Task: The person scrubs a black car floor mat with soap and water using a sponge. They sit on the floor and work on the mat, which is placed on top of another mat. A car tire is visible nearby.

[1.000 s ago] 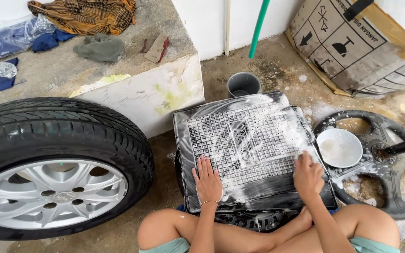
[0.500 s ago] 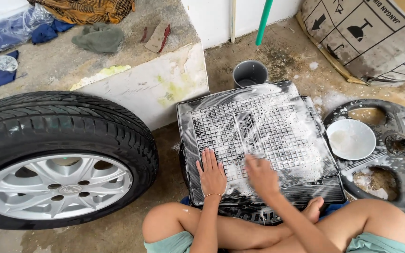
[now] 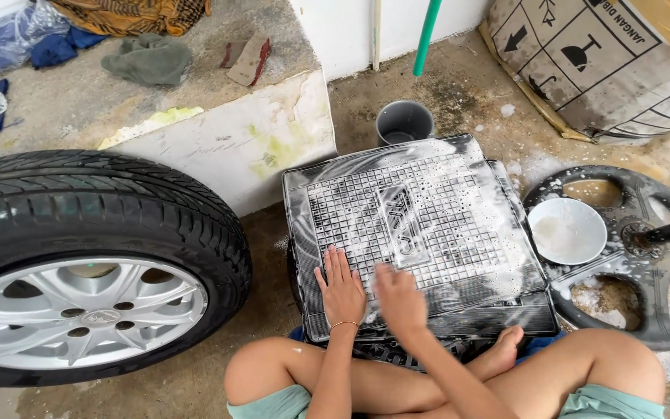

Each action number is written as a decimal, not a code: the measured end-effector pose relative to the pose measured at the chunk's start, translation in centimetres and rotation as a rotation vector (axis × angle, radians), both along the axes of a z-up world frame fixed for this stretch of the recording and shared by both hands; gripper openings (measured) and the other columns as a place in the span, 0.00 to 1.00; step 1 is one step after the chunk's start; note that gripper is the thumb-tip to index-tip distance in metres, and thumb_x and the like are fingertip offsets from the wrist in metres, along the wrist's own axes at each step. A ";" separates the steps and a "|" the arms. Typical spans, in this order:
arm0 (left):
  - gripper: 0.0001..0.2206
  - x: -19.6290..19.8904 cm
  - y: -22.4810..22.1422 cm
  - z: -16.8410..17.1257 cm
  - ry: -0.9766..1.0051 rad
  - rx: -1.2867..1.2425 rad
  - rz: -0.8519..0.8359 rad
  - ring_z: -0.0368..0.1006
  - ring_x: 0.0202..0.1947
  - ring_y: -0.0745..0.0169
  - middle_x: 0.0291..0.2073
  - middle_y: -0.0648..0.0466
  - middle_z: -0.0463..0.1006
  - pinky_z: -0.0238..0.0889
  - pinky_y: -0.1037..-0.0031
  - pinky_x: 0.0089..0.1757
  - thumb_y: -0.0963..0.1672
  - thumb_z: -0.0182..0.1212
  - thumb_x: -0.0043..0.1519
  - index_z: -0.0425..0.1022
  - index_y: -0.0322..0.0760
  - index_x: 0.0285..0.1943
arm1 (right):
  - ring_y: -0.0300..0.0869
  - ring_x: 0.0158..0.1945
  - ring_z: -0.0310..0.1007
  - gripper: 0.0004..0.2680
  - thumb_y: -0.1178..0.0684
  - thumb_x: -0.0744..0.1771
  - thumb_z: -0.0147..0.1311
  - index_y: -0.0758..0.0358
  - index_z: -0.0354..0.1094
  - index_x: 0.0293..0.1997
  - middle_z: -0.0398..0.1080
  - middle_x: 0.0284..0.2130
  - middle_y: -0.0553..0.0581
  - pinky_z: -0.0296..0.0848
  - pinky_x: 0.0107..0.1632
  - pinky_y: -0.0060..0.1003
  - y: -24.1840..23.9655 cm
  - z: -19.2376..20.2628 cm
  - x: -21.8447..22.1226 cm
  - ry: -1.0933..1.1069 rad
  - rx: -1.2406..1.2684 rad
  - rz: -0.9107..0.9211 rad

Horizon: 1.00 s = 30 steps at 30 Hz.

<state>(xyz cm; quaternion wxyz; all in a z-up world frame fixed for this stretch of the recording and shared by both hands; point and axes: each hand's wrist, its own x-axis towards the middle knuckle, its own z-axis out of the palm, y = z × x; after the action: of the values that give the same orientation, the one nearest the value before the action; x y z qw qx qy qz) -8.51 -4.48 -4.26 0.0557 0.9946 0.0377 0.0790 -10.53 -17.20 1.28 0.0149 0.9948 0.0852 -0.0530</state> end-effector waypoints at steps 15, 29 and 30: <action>0.26 -0.1 -0.4 1.0 0.020 -0.026 0.018 0.34 0.78 0.55 0.79 0.49 0.40 0.25 0.52 0.69 0.49 0.30 0.73 0.42 0.39 0.80 | 0.47 0.48 0.71 0.16 0.42 0.71 0.45 0.48 0.64 0.66 0.66 0.53 0.67 0.78 0.38 0.38 -18.2 -7.4 5.6 -0.157 -0.307 -0.365; 0.25 -0.2 0.1 0.8 -0.002 -0.078 -0.009 0.37 0.78 0.54 0.79 0.47 0.43 0.28 0.51 0.69 0.49 0.33 0.73 0.44 0.38 0.79 | 0.43 0.45 0.72 0.16 0.47 0.71 0.43 0.51 0.55 0.68 0.68 0.45 0.59 0.83 0.32 0.37 -14.4 -0.4 4.1 -0.059 -0.268 -0.189; 0.25 -0.1 0.0 0.7 -0.006 -0.084 -0.004 0.36 0.78 0.54 0.79 0.48 0.43 0.27 0.51 0.69 0.49 0.32 0.73 0.44 0.38 0.79 | 0.45 0.47 0.73 0.16 0.45 0.72 0.40 0.52 0.54 0.70 0.69 0.47 0.60 0.85 0.36 0.39 -16.3 0.8 4.3 -0.042 -0.292 -0.345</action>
<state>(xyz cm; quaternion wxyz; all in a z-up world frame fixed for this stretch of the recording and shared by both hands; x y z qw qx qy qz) -8.65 -4.52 -3.53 0.0975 0.9912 0.0388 0.0803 -6.28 -33.49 2.04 0.1513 0.9828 -0.0953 -0.0457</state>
